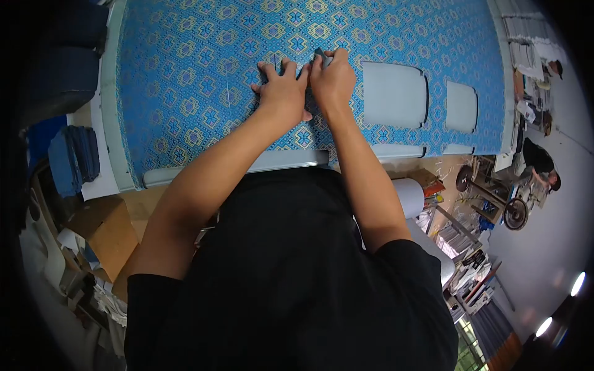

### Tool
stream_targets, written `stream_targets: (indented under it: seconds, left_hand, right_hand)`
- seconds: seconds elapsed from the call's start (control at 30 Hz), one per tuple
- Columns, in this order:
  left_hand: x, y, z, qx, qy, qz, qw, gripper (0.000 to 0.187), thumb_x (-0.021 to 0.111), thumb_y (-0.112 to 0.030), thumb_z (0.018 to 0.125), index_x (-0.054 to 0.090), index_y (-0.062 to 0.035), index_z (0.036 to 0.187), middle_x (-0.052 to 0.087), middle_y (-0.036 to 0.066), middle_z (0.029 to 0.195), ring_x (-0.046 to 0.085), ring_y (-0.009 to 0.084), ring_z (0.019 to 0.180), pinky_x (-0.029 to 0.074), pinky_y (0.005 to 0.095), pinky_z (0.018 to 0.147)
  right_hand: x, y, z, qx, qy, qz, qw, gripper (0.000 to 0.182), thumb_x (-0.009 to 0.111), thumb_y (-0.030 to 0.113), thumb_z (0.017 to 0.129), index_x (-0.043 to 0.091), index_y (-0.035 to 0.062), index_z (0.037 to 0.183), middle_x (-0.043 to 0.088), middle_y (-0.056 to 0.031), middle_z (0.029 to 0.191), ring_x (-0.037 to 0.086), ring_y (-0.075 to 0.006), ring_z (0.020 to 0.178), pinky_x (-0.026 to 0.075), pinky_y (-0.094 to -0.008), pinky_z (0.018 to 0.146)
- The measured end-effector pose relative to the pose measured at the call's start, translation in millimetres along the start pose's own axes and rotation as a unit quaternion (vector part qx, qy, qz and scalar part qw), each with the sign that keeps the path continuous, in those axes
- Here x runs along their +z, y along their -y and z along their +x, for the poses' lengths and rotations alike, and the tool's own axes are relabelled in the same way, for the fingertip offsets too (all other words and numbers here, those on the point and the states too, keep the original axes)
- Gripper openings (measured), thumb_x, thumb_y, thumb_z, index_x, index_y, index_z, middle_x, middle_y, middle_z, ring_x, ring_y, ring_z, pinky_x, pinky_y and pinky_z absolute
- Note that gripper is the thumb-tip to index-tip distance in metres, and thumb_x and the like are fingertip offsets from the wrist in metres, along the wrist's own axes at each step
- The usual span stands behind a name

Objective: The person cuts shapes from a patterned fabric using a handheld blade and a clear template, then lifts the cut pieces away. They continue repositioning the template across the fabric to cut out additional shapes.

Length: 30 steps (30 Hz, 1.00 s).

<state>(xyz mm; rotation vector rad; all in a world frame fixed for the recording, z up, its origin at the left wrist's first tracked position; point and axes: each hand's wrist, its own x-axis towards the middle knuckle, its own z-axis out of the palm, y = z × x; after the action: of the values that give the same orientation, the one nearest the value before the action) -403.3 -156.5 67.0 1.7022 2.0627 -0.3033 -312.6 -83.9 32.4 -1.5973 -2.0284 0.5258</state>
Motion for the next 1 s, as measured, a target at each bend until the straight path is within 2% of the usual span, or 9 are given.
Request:
stream_targets:
  seconds: [0.13,0.23,0.33,0.37,0.43,0.5,0.57,0.7,1.0]
  left_hand:
    - [-2,-5,-1,-0.027,0.001,-0.024,0.999,0.112,0.091,-0.046,0.073,0.028,-0.0216,0.163,0.028,0.02,0.163,0.026,0.0665,0.14,0.051,0.0707,0.098]
    - [3,-9,1,-0.04,-0.017,-0.023,0.999,0.112,0.094,-0.039,0.071,0.03,-0.0259,0.162,0.029,0.021,0.163,0.027,0.0647,0.142,0.051,0.0704,0.099]
    - [9,-10,0,-0.043,-0.052,-0.021,0.997,0.111,0.095,-0.034,0.069,0.034,-0.0306,0.161,0.033,0.022,0.162,0.029,0.0641,0.142,0.05,0.0699,0.101]
    - [10,-10,-1,-0.054,-0.046,-0.022,0.997,0.111,0.095,-0.034,0.069,0.034,-0.0306,0.161,0.033,0.022,0.162,0.029,0.0641,0.142,0.05,0.0699,0.101]
    - [13,-12,-2,-0.041,-0.078,-0.032,0.996,0.112,0.097,-0.028,0.066,0.036,-0.036,0.159,0.037,0.022,0.16,0.029,0.0637,0.142,0.049,0.0698,0.103]
    - [18,-8,4,-0.044,-0.087,-0.024,0.995,0.111,0.098,-0.032,0.064,0.039,-0.0375,0.158,0.038,0.022,0.159,0.03,0.0644,0.141,0.048,0.0718,0.101]
    - [25,-13,1,-0.042,-0.084,-0.024,0.995,0.111,0.098,-0.036,0.062,0.041,-0.039,0.157,0.039,0.022,0.158,0.031,0.065,0.14,0.047,0.0737,0.1]
    - [18,-16,3,-0.063,-0.079,-0.022,0.995,0.112,0.098,-0.032,0.063,0.039,-0.0429,0.157,0.036,0.019,0.162,0.027,0.0618,0.145,0.047,0.0718,0.104]
    - [13,-21,5,-0.098,-0.027,-0.002,0.995,0.113,0.096,-0.032,0.064,0.034,-0.0488,0.157,0.03,0.014,0.166,0.023,0.0573,0.149,0.047,0.0677,0.108]
  right_hand:
    - [-9,-28,23,-0.045,0.05,0.041,0.997,0.03,0.076,0.022,0.089,0.063,0.0015,0.106,0.074,-0.022,0.087,0.073,-0.0413,0.08,0.056,-0.0478,0.068]
    - [-25,-47,57,-0.099,0.152,0.102,0.978,0.031,0.079,0.021,0.088,0.063,0.0035,0.107,0.074,-0.0201,0.09,0.073,-0.0391,0.082,0.056,-0.0459,0.07]
    - [-33,-57,95,-0.198,0.301,0.114,0.926,0.024,0.078,0.017,0.09,0.063,0.0072,0.106,0.074,-0.0145,0.095,0.072,-0.0328,0.086,0.055,-0.0409,0.074]
    - [-32,-61,108,-0.201,0.312,0.12,0.921,0.024,0.078,0.017,0.09,0.063,0.0072,0.106,0.074,-0.0145,0.095,0.072,-0.0328,0.086,0.055,-0.0409,0.074]
    - [-31,-65,131,-0.323,0.387,0.134,0.853,0.021,0.077,0.016,0.091,0.063,0.008,0.105,0.073,-0.012,0.095,0.072,-0.032,0.087,0.054,-0.0403,0.074]
    - [-33,-56,151,-0.366,0.414,0.114,0.825,0.018,0.075,0.014,0.093,0.063,0.009,0.104,0.073,-0.0098,0.095,0.071,-0.031,0.085,0.054,-0.0399,0.073]
    - [-36,-52,161,-0.414,0.483,0.118,0.763,0.017,0.075,0.014,0.093,0.062,0.0094,0.104,0.072,-0.01,0.094,0.07,-0.0308,0.084,0.054,-0.04,0.072]
    - [-32,-41,177,-0.497,0.524,0.058,0.689,0.019,0.074,0.012,0.092,0.06,0.0109,0.105,0.074,-0.0086,0.094,0.072,-0.0313,0.083,0.055,-0.0406,0.07]
    - [-28,-24,185,-0.604,0.501,0.03,0.619,0.021,0.075,0.011,0.09,0.06,0.0097,0.105,0.074,-0.0075,0.094,0.073,-0.0311,0.085,0.056,-0.0432,0.071]
